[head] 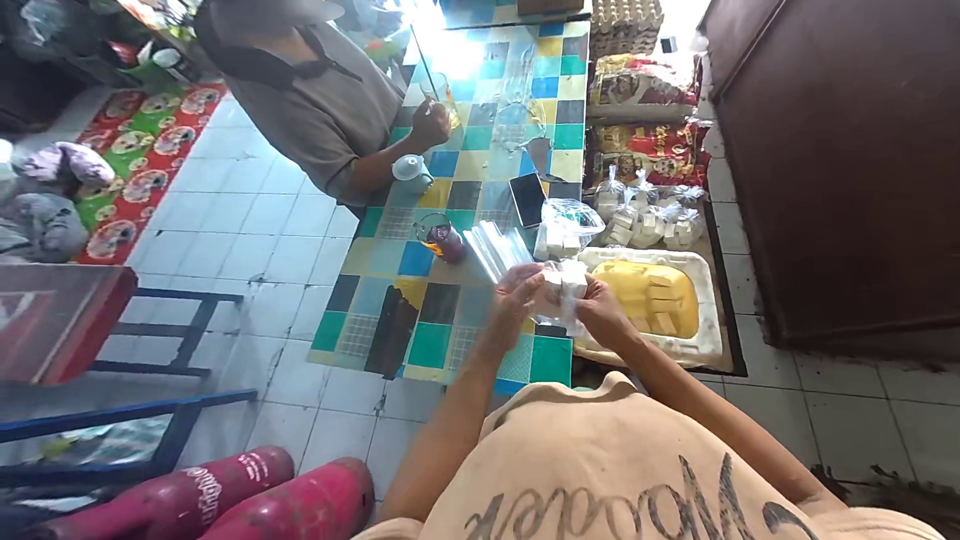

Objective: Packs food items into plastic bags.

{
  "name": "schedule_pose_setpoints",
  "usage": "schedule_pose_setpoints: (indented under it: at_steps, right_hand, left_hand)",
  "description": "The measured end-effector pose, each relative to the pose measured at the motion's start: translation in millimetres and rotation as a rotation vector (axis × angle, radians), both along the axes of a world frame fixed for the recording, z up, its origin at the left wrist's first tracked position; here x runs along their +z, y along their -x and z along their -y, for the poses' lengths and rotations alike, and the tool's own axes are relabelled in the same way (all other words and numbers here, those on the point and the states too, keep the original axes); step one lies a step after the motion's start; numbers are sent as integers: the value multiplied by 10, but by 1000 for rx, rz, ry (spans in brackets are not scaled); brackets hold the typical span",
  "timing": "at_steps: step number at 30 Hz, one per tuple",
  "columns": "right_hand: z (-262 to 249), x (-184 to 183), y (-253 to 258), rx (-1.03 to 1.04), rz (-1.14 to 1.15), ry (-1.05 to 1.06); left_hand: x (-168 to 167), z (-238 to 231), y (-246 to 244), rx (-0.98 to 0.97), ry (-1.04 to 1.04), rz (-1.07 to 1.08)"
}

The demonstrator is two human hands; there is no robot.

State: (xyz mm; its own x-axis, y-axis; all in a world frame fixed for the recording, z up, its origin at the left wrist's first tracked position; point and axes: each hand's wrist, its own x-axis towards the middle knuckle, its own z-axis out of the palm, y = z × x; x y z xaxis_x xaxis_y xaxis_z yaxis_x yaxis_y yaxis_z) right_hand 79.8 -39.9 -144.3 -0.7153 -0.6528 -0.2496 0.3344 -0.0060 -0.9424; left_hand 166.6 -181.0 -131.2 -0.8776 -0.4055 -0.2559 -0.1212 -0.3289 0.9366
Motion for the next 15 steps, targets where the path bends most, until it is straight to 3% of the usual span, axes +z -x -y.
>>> schedule_pose_setpoints:
  at_steps: [3,6,8,11,15]
  right_hand:
    - [-54,12,78,104,-328,-112]
    - [-85,14,134,225,-432,-177]
    - [-99,61,141,259,-334,-137]
    - [-85,100,83,172,19,19]
    - [-47,214,27,30,267,105]
  left_hand:
    - [59,-45,14,49,-116,30]
    - [114,-53,52,-7,-99,73]
    - [163,-30,76,-70,-84,96]
    - [107,50,64,-221,-127,54]
    - [-6,-34,-28,-123,-227,16]
